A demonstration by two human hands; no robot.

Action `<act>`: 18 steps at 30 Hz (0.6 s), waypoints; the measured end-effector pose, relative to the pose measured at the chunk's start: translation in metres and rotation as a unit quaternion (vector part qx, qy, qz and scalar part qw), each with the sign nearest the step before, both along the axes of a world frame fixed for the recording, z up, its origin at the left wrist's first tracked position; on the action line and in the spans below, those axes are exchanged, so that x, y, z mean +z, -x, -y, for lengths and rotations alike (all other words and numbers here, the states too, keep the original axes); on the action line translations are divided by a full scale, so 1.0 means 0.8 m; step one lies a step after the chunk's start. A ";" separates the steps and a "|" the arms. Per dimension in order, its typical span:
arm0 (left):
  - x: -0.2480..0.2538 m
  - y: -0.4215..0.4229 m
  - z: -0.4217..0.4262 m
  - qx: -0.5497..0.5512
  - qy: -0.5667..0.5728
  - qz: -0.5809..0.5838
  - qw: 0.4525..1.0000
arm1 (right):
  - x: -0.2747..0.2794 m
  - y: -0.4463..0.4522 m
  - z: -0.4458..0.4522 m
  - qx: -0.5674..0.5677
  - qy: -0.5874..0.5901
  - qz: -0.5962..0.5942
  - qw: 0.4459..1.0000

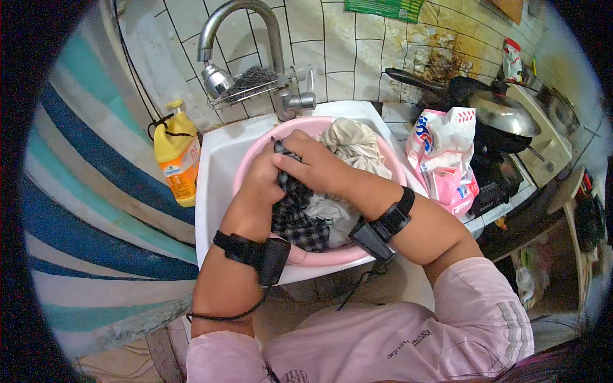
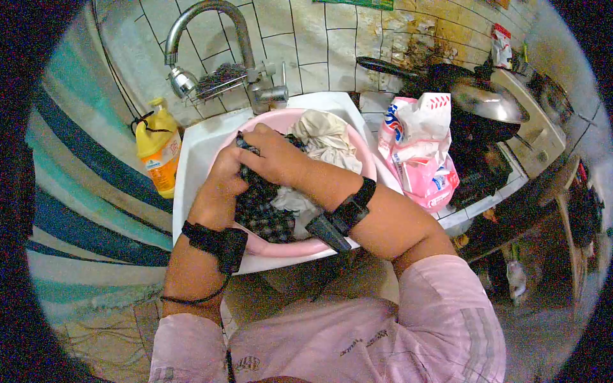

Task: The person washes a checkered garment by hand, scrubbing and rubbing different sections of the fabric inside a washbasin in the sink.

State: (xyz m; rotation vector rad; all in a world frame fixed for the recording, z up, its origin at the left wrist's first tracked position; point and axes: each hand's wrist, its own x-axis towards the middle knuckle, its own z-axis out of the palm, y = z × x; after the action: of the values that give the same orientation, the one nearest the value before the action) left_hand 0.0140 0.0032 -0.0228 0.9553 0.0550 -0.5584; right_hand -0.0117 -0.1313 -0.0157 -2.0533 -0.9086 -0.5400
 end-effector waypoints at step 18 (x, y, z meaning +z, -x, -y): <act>0.026 0.022 0.008 0.036 -0.147 0.017 0.988 | 0.016 0.006 -0.003 -0.087 -0.025 -0.033 0.995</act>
State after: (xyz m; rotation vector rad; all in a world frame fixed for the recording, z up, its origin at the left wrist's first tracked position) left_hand -0.0039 -0.0032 -0.0023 1.2450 0.1440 -0.4742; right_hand -0.0169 -0.1288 -0.0025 -2.1027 -0.6756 -0.5786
